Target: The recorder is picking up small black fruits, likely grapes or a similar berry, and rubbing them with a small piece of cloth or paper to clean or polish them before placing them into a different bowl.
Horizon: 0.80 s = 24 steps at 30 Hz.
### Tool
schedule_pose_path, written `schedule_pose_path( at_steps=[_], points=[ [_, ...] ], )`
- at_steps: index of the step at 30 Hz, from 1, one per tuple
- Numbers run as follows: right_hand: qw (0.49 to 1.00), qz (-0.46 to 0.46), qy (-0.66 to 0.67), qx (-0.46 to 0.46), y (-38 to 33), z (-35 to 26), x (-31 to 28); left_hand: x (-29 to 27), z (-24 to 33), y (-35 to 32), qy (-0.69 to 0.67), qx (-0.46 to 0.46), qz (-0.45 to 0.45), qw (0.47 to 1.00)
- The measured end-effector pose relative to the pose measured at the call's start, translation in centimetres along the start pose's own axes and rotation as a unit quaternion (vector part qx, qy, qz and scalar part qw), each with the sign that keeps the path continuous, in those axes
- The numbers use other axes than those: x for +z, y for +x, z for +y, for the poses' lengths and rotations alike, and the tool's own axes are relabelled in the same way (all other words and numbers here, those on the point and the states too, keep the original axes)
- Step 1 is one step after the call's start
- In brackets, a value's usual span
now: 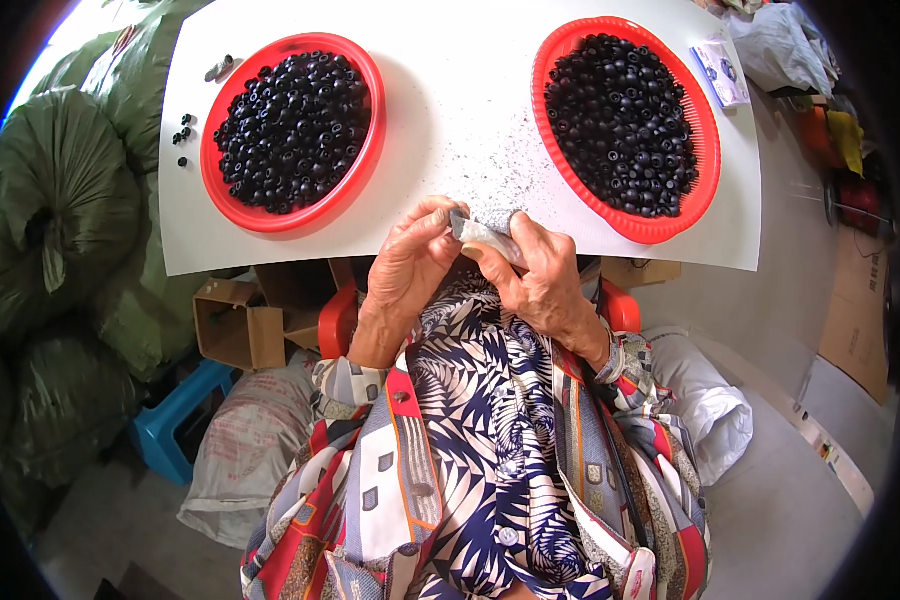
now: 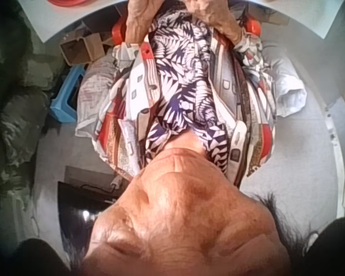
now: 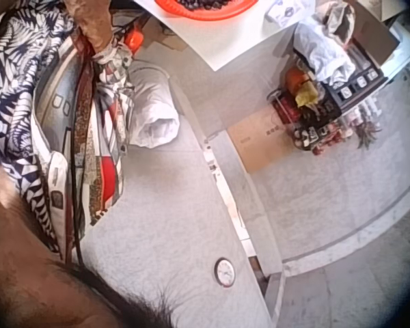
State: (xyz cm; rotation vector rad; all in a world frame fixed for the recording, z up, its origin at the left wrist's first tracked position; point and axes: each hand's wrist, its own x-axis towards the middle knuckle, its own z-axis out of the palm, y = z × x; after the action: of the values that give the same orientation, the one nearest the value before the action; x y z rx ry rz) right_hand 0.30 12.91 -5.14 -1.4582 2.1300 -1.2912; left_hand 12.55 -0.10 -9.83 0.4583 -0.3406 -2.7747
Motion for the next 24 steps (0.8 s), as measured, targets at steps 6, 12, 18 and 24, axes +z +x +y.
schedule_pose_path(
  at_steps=[6,12,18,24],
  points=[
    [1.000,0.005,0.008,0.003,0.13,0.05,-0.17,-0.03,0.07,0.19,0.004,-0.004,0.004,1.000],
    [1.000,0.002,0.014,-0.002,0.13,0.00,0.01,-0.14,0.25,0.21,0.012,-0.005,-0.005,1.000],
    [1.000,0.003,0.023,0.001,0.09,0.20,0.21,-0.11,0.68,0.37,0.044,0.001,-0.008,0.999],
    [1.000,0.002,0.022,0.004,0.35,-0.02,0.08,0.12,0.70,0.50,0.052,0.007,-0.008,0.999]
  ],
)
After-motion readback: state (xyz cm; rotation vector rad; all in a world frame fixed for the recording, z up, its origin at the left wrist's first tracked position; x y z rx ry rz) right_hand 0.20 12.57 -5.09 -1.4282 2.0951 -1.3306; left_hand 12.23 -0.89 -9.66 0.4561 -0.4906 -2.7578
